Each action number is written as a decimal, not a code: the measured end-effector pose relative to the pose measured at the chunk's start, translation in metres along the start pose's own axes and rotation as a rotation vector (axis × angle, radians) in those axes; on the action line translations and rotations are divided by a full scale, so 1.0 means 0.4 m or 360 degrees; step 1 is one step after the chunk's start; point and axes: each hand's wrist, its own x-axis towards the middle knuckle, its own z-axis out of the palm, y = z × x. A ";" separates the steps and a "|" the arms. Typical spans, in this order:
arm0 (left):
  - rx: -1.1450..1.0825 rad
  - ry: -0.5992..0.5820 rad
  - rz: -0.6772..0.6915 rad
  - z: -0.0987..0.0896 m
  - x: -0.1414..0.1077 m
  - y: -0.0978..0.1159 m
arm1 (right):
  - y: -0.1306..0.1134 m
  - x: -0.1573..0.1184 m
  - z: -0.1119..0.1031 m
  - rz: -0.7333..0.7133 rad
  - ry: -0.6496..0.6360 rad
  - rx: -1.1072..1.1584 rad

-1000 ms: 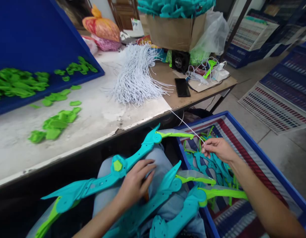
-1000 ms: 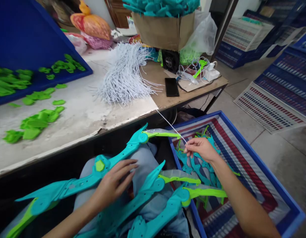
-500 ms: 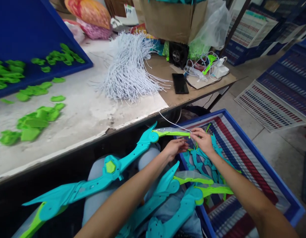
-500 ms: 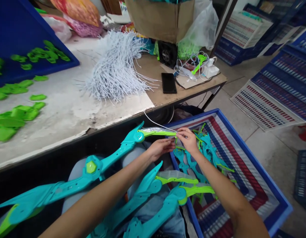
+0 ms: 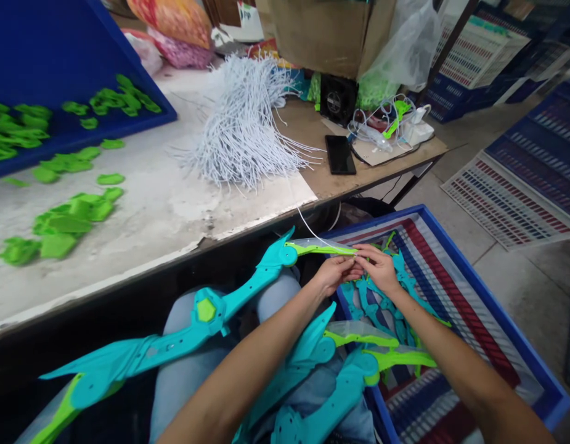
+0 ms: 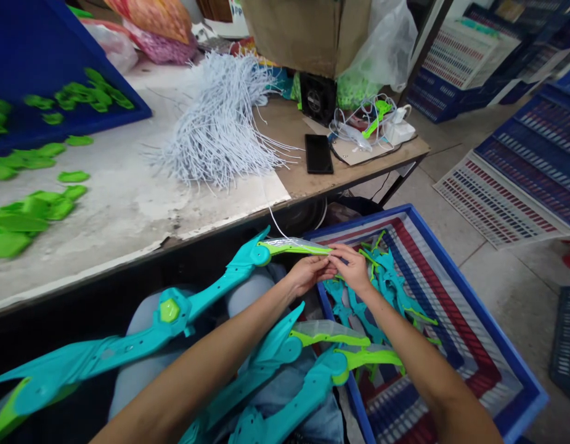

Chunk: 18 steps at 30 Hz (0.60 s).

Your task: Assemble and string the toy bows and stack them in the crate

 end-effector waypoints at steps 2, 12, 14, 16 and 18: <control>0.0105 0.0030 0.0018 0.000 0.002 -0.003 | -0.004 -0.001 -0.001 -0.0066 -0.0036 -0.0079; 0.0629 0.0306 0.0316 -0.206 -0.341 0.107 | 0.003 -0.052 -0.015 -0.0039 -0.0078 -0.0377; 0.0421 0.0469 0.0471 -0.276 -0.478 0.159 | 0.004 -0.055 -0.018 -0.0039 -0.0064 -0.0404; 0.0422 0.0711 0.0739 -0.336 -0.611 0.196 | 0.003 -0.058 -0.022 -0.0040 -0.0052 -0.0435; 0.1101 0.1123 0.1086 -0.378 -0.727 0.208 | 0.002 -0.060 -0.030 -0.0044 -0.0063 -0.0485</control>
